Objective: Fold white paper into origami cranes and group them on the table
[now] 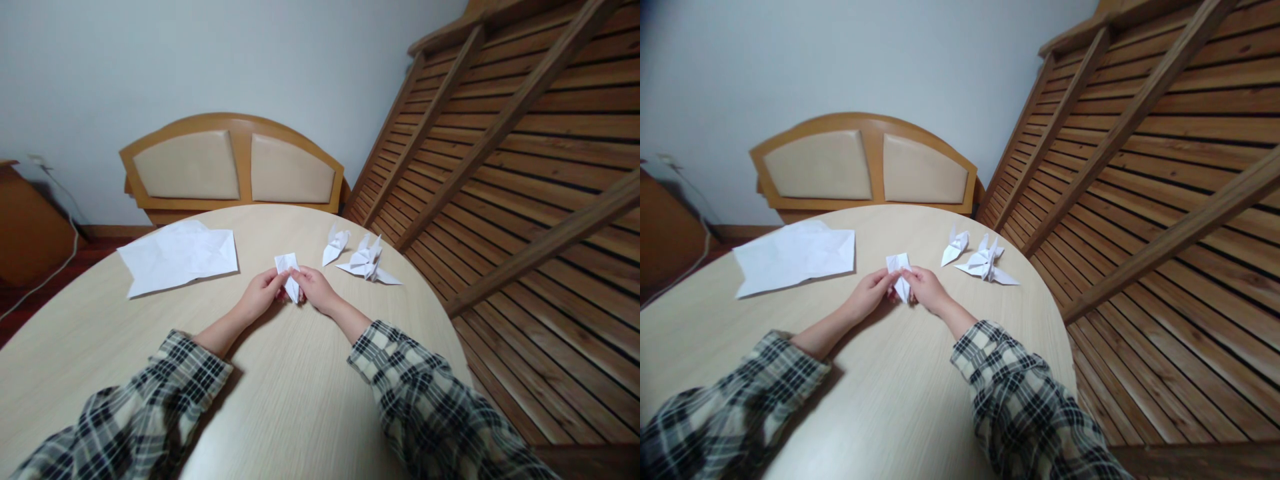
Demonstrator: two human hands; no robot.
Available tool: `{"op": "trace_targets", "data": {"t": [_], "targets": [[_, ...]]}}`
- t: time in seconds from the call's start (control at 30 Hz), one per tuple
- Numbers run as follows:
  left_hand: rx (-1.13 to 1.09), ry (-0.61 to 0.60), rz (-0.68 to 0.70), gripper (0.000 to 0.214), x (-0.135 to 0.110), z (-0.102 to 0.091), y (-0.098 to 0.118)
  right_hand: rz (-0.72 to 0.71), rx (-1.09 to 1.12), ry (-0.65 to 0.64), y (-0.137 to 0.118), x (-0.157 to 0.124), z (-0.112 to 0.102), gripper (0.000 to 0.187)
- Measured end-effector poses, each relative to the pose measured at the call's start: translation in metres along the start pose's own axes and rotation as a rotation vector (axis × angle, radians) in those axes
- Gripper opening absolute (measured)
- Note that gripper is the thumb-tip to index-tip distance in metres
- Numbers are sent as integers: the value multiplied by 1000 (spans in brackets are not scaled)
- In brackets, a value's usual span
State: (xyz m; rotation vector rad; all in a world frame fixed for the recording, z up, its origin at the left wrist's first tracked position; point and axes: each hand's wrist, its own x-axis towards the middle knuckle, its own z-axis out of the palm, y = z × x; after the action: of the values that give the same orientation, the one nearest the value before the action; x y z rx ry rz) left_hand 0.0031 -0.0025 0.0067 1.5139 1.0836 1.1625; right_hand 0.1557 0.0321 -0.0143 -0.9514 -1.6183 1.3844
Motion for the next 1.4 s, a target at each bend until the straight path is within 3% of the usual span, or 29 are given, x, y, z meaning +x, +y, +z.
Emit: {"op": "trace_targets", "data": {"t": [0.37, 0.77, 1.13, 1.4], "targets": [[-22, -32, -5, 44, -1, -1, -2, 8, 2, 29, -2, -1, 2, 36], [-52, 50, -18, 35, 2, -2, -7, -7, -40, -27, -1, 0, 1, 40], [-12, -72, -36, 33, 0, -3, -4, 42, -10, 38, -6, -1, 0, 38], [-46, -49, -35, 31, 0, -2, -6, 29, -15, 34, -5, -1, 0, 38]]}}
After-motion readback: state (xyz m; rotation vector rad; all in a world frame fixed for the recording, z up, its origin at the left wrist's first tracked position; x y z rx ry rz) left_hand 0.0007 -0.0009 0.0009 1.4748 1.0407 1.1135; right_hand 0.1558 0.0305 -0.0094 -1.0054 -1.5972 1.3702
